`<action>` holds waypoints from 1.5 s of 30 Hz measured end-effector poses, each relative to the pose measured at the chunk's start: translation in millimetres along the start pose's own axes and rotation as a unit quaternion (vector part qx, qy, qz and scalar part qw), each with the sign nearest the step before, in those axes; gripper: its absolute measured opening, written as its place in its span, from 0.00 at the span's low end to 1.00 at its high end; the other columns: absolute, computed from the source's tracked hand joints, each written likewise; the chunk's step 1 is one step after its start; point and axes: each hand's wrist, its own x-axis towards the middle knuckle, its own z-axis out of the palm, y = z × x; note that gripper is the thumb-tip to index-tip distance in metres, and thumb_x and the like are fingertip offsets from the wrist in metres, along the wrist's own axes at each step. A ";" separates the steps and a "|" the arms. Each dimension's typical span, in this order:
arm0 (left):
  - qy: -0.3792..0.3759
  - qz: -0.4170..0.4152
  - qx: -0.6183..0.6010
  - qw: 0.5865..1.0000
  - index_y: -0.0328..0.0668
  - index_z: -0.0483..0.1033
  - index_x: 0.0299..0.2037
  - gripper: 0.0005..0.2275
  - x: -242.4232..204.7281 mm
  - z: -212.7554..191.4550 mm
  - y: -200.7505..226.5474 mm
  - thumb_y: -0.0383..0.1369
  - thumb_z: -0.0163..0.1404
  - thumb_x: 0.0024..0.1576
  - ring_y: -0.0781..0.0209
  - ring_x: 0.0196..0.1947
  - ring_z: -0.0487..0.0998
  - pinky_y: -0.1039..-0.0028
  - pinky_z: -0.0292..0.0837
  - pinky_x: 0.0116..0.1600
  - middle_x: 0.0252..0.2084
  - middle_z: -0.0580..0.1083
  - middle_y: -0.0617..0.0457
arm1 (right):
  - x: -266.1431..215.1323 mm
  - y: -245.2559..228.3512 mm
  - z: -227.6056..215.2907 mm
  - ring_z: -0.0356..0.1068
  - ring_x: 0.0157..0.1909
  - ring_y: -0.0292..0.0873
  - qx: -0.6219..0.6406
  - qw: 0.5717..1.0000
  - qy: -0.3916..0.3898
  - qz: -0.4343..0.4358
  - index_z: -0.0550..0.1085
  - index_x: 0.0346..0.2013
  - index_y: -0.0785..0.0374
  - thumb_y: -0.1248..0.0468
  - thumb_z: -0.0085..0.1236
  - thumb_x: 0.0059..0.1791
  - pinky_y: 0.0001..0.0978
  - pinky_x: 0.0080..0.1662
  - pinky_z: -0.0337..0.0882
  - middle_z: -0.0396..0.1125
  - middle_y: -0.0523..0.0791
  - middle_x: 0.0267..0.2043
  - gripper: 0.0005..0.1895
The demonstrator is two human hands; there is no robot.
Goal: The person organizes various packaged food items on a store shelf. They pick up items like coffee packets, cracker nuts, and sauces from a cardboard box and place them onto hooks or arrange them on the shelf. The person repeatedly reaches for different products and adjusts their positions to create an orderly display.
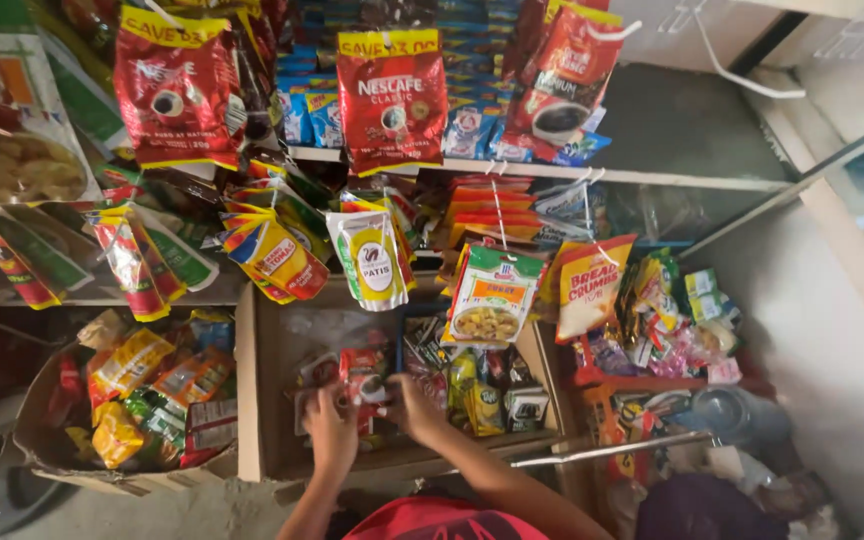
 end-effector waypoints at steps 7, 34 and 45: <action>-0.040 0.248 0.120 0.960 0.34 0.69 0.57 0.20 6.7 -0.7 149.0 0.21 0.51 0.52 0.40 0.60 0.67 0.60 0.69 0.58 0.59 0.69 0.38 | 9.3 -104.1 -52.0 0.72 0.50 0.40 -0.168 0.986 -0.002 -0.013 0.64 0.62 0.62 0.66 0.54 0.52 0.36 0.53 0.72 0.69 0.51 0.59 0.23; -0.092 0.381 -0.236 0.889 0.31 0.72 0.55 0.11 83.8 148.0 411.8 0.24 0.51 0.64 0.59 0.52 0.78 0.71 0.75 0.56 0.52 0.74 0.47 | 54.7 -371.0 -225.7 0.71 0.58 0.41 0.044 0.850 0.389 -0.353 0.70 0.61 0.68 0.74 0.52 0.54 0.33 0.59 0.70 0.71 0.48 0.56 0.20; -0.063 0.429 -0.186 0.881 0.33 0.74 0.52 0.10 33.0 120.0 433.9 0.22 0.55 0.62 0.60 0.49 0.74 0.73 0.72 0.54 0.50 0.71 0.48 | 22.8 -391.1 -210.0 0.69 0.58 0.40 0.127 0.846 0.371 -0.362 0.67 0.61 0.69 0.70 0.51 0.56 0.33 0.59 0.71 0.69 0.49 0.56 0.18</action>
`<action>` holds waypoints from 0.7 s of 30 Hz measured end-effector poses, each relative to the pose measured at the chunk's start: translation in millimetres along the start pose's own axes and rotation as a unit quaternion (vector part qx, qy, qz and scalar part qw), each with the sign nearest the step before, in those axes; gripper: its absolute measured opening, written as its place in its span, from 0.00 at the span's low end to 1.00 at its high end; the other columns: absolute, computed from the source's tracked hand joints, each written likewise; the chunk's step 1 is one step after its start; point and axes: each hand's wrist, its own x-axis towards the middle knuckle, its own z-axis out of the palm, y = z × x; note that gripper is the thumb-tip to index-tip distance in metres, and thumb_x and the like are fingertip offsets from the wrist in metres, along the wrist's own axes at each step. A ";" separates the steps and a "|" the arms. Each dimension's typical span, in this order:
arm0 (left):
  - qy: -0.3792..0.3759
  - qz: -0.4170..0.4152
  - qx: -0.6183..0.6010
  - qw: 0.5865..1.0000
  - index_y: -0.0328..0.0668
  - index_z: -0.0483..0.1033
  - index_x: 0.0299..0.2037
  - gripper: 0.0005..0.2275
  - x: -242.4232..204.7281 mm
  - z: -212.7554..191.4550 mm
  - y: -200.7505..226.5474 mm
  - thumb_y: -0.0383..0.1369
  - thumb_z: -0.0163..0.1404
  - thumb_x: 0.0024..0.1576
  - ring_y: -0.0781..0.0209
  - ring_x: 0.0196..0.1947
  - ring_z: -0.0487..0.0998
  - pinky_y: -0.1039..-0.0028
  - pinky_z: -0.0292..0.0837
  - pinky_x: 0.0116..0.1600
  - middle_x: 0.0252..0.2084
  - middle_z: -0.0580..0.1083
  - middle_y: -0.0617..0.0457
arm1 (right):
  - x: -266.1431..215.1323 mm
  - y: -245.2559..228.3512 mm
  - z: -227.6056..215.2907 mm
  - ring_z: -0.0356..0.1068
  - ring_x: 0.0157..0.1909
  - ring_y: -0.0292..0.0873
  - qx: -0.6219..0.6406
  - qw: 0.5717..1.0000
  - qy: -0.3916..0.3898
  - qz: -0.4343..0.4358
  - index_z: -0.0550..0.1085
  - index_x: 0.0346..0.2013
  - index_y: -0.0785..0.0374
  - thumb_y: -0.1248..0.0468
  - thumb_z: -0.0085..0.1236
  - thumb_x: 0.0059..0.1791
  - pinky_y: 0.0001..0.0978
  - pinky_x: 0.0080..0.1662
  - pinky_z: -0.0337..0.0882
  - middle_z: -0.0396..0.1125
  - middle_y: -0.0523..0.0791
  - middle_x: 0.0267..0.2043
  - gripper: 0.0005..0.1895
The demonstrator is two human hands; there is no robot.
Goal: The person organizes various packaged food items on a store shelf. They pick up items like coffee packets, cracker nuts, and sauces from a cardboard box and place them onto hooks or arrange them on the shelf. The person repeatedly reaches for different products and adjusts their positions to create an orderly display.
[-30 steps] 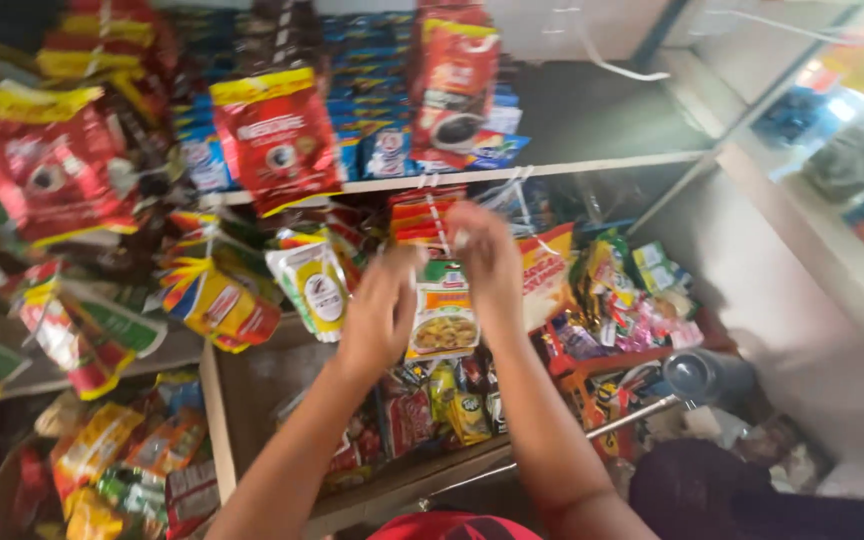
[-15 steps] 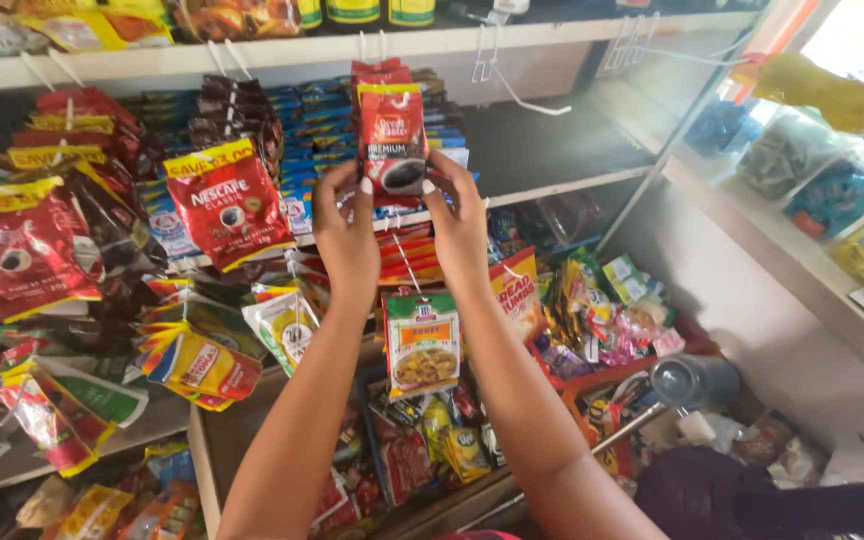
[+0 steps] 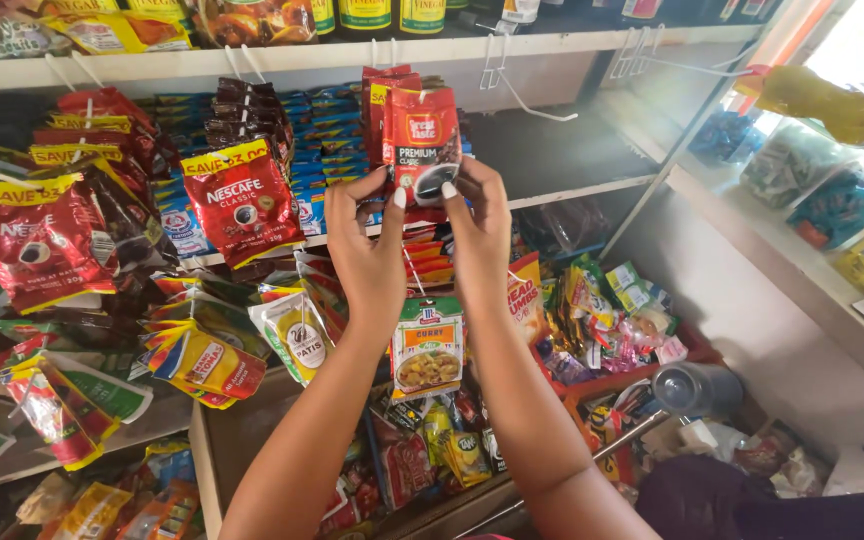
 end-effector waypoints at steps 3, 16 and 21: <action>-0.007 -0.008 -0.037 0.999 0.33 0.73 0.53 0.09 -0.8 -0.1 14.8 0.24 0.55 0.64 0.62 0.47 0.74 0.74 0.74 0.54 0.50 0.70 0.48 | -3.3 -16.5 2.6 0.70 0.57 0.39 0.030 0.999 0.010 0.000 0.67 0.60 0.69 0.70 0.52 0.56 0.34 0.58 0.71 0.70 0.49 0.55 0.17; 0.017 0.085 0.058 0.995 0.37 0.70 0.43 0.13 -52.7 -44.2 38.2 0.21 0.62 0.54 0.49 0.58 0.72 0.66 0.68 0.63 0.56 0.70 0.41 | -75.6 -12.1 12.4 0.60 0.50 0.34 0.042 0.999 -0.004 0.001 0.64 0.54 0.62 0.68 0.47 0.59 0.27 0.52 0.64 0.61 0.42 0.48 0.09; -0.015 -0.034 0.085 0.996 0.34 0.72 0.42 0.12 -140.6 -97.0 -15.4 0.20 0.61 0.52 0.55 0.56 0.76 0.70 0.70 0.57 0.47 0.73 0.47 | -150.9 35.5 18.6 0.54 0.39 0.32 -0.037 0.990 -0.025 0.137 0.63 0.47 0.59 0.62 0.45 0.61 0.28 0.42 0.60 0.54 0.39 0.38 0.04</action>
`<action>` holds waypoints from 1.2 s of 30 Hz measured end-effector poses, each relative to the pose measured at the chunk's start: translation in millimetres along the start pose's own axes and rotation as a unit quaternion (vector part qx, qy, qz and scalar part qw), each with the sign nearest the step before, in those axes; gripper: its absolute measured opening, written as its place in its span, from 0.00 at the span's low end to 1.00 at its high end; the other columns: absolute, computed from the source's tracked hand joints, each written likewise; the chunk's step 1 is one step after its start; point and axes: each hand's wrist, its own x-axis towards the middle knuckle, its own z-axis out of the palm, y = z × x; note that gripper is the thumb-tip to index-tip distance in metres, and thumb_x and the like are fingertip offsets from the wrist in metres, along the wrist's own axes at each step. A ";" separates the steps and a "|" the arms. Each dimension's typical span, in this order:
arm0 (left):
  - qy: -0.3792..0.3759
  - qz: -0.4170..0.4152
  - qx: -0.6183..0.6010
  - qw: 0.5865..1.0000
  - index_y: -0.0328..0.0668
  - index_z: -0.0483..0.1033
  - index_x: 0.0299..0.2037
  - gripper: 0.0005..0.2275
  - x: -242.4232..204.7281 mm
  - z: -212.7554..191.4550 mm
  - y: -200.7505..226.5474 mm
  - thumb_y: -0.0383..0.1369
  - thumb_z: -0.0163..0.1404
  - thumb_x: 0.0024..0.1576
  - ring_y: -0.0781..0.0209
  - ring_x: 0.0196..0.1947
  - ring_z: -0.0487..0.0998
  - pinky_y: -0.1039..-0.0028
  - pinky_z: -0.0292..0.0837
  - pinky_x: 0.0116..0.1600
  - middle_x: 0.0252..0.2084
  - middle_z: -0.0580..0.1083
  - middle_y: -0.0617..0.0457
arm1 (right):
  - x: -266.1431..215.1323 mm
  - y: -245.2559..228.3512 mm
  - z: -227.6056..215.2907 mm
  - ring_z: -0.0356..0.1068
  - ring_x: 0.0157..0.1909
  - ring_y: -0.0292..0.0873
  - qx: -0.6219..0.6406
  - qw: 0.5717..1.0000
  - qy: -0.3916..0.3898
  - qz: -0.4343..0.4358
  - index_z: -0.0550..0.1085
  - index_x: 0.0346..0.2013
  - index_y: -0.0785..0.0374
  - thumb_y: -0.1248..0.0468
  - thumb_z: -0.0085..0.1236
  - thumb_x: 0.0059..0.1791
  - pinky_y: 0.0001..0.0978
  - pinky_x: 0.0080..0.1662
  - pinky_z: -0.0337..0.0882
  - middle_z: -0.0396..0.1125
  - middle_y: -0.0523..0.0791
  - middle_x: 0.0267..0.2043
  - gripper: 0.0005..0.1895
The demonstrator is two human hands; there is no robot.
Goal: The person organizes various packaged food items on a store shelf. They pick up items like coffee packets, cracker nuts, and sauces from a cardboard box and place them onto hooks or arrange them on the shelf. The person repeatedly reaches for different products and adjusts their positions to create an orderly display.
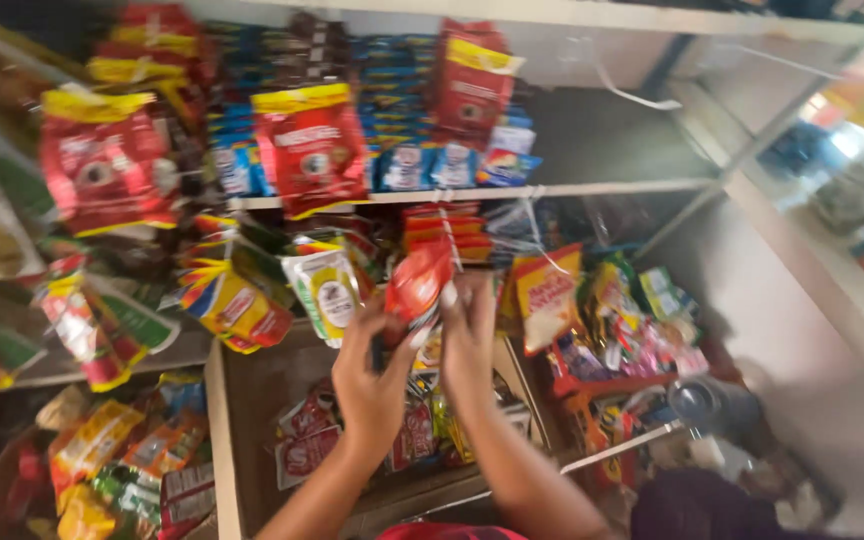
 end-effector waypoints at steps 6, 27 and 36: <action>0.088 -0.354 -0.150 0.919 0.32 0.77 0.43 0.06 -89.2 -57.6 -103.8 0.21 0.55 0.56 0.69 0.35 0.76 0.78 0.73 0.41 0.35 0.77 0.54 | -69.3 123.6 15.3 0.62 0.42 0.33 -0.002 0.991 -0.078 0.111 0.64 0.47 0.59 0.58 0.47 0.58 0.27 0.45 0.66 0.62 0.41 0.40 0.08; -0.199 -0.068 0.119 0.970 0.40 0.68 0.60 0.20 -5.5 -15.6 -55.7 0.21 0.48 0.56 0.34 0.59 0.71 0.56 0.69 0.60 0.58 0.71 0.37 | 16.0 114.0 -22.7 0.68 0.38 0.36 -0.169 0.947 -0.217 0.167 0.73 0.52 0.59 0.73 0.52 0.51 0.31 0.45 0.70 0.70 0.43 0.41 0.16; -0.072 0.130 0.032 0.988 0.35 0.69 0.61 0.18 145.6 73.5 -42.7 0.16 0.47 0.60 0.43 0.65 0.73 0.61 0.67 0.69 0.62 0.72 0.41 | 149.9 -6.4 -42.7 0.69 0.55 0.38 -0.067 0.993 0.016 -0.096 0.67 0.58 0.66 0.73 0.44 0.55 0.32 0.54 0.71 0.68 0.45 0.55 0.16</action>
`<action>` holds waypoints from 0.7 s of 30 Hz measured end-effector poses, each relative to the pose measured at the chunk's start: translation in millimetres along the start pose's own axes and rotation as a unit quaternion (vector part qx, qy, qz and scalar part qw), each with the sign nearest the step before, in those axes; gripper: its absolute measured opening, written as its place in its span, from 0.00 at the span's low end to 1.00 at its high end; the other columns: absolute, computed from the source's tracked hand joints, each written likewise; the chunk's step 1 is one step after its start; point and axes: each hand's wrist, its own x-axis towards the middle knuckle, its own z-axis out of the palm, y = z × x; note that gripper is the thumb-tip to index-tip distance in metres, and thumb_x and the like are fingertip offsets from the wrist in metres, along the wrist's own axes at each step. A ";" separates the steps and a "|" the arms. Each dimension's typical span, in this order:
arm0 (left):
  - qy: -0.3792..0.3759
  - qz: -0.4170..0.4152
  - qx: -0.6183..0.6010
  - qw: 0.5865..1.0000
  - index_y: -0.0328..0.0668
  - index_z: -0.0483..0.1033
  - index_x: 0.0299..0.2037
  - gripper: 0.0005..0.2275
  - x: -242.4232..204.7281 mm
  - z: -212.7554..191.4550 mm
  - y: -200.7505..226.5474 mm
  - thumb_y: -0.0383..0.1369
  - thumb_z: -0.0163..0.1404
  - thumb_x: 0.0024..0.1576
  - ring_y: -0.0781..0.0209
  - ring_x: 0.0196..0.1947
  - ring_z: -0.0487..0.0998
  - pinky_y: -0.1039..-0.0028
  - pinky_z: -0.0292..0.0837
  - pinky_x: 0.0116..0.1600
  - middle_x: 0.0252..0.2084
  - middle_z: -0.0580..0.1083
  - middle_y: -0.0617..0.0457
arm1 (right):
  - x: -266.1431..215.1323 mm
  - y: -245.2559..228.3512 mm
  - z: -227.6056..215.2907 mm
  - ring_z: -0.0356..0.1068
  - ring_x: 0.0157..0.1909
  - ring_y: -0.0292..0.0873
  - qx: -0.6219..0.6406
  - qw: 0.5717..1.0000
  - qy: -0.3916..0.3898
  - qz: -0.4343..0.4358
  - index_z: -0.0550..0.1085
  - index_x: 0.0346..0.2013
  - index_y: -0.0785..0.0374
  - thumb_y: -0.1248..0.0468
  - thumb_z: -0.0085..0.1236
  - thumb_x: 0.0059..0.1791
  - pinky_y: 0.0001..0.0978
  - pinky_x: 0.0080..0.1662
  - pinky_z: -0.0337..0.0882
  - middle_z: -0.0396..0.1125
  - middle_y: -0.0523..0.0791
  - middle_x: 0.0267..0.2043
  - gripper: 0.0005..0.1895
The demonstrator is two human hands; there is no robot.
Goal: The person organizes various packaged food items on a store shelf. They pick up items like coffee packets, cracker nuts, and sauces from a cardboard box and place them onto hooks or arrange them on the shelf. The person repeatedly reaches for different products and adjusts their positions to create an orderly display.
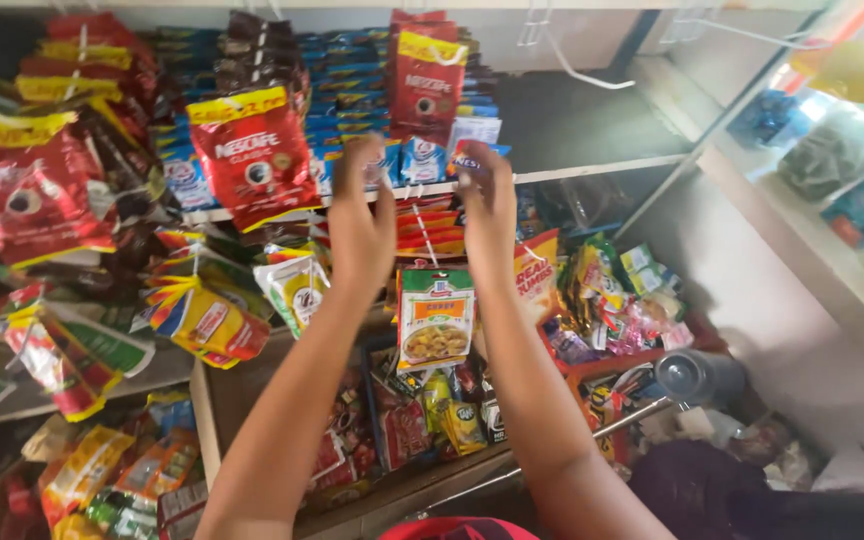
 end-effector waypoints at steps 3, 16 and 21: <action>0.037 -0.037 -0.102 0.993 0.36 0.63 0.67 0.21 33.7 19.0 -30.4 0.20 0.45 0.63 0.50 0.64 0.72 0.65 0.71 0.67 0.65 0.66 0.44 | 30.2 -3.1 -2.3 0.67 0.63 0.40 0.052 0.998 0.003 -0.037 0.65 0.63 0.68 0.73 0.45 0.53 0.33 0.61 0.68 0.66 0.47 0.62 0.22; 0.083 -0.059 -0.085 0.991 0.34 0.72 0.50 0.12 50.4 38.9 -15.2 0.27 0.59 0.60 0.58 0.50 0.74 0.67 0.72 0.56 0.49 0.73 0.47 | 45.8 -19.6 16.3 0.71 0.48 0.39 0.085 0.995 0.013 0.049 0.71 0.53 0.68 0.64 0.52 0.55 0.33 0.49 0.73 0.72 0.48 0.49 0.14; 0.061 -0.142 -0.232 0.960 0.33 0.73 0.46 0.10 55.7 34.3 0.0 0.28 0.59 0.60 0.66 0.42 0.77 0.74 0.74 0.49 0.42 0.76 0.52 | 41.9 -36.8 15.7 0.73 0.46 0.38 0.209 0.973 -0.009 0.097 0.69 0.47 0.62 0.63 0.51 0.55 0.36 0.49 0.76 0.72 0.45 0.44 0.08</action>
